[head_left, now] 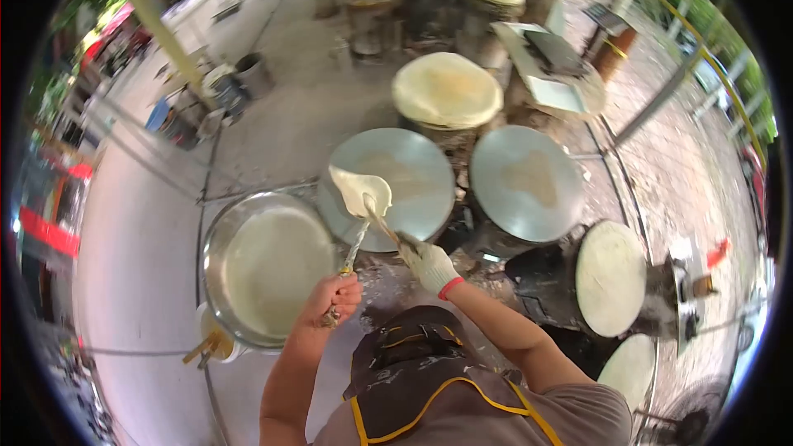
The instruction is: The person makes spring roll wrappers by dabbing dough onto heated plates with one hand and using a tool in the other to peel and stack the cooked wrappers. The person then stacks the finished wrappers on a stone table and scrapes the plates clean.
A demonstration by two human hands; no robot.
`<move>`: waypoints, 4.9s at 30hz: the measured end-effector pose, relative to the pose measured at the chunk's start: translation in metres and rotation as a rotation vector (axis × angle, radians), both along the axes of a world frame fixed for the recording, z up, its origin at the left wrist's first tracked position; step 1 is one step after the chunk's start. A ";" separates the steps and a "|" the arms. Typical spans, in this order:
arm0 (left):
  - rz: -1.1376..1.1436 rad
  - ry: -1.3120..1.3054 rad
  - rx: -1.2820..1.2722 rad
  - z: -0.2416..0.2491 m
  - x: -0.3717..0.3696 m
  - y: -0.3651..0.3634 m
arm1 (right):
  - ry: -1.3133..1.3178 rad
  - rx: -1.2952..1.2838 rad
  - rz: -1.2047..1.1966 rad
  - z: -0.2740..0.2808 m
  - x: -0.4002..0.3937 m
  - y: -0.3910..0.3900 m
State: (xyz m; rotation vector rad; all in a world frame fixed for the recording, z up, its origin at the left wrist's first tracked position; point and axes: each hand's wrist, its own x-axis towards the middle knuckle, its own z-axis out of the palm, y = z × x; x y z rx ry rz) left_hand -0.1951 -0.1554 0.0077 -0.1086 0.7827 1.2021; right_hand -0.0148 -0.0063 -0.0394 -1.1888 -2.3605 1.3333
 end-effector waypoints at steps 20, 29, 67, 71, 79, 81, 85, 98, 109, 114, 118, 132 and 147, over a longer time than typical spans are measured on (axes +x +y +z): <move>-0.647 0.699 0.489 -0.077 0.285 0.324 | 0.930 -0.445 -1.508 -0.118 0.283 0.124; -0.799 1.739 0.782 -0.184 0.263 0.412 | -0.008 -0.183 -1.559 -0.113 0.249 0.124; -0.850 2.197 0.680 -0.129 0.060 0.425 | 0.737 -0.348 -1.800 -0.124 0.191 0.231; -0.872 2.202 0.705 -0.119 0.059 0.406 | 0.439 -0.530 -1.245 -0.091 0.184 0.252; -0.842 2.116 0.607 -0.106 0.053 0.360 | 0.036 -0.085 -1.137 -0.099 0.208 0.257; -0.812 2.085 0.596 -0.102 0.057 0.347 | 0.247 -0.444 -1.027 -0.088 0.208 0.260; -0.618 2.009 0.611 -0.127 0.037 0.313 | 0.324 -0.456 -1.111 -0.051 0.246 0.235; -0.180 1.031 0.227 -0.108 0.105 0.282 | 0.508 -0.428 -1.111 -0.133 0.283 0.303; -0.115 1.072 0.004 -0.109 0.145 0.251 | 0.372 -0.780 -0.819 -0.085 0.292 0.336; -0.170 1.546 0.160 -0.150 0.152 0.224 | 0.302 -1.132 -0.197 -0.097 0.323 0.300; -0.408 1.832 0.136 -0.138 0.186 0.186 | 0.062 -0.971 -0.347 -0.055 0.390 0.288; -0.645 1.866 0.101 -0.123 0.236 0.116 | 0.246 -0.795 -0.472 -0.113 0.352 0.324; -0.519 1.886 0.401 -0.118 0.203 0.129 | 0.199 -0.803 -0.615 -0.089 0.359 0.199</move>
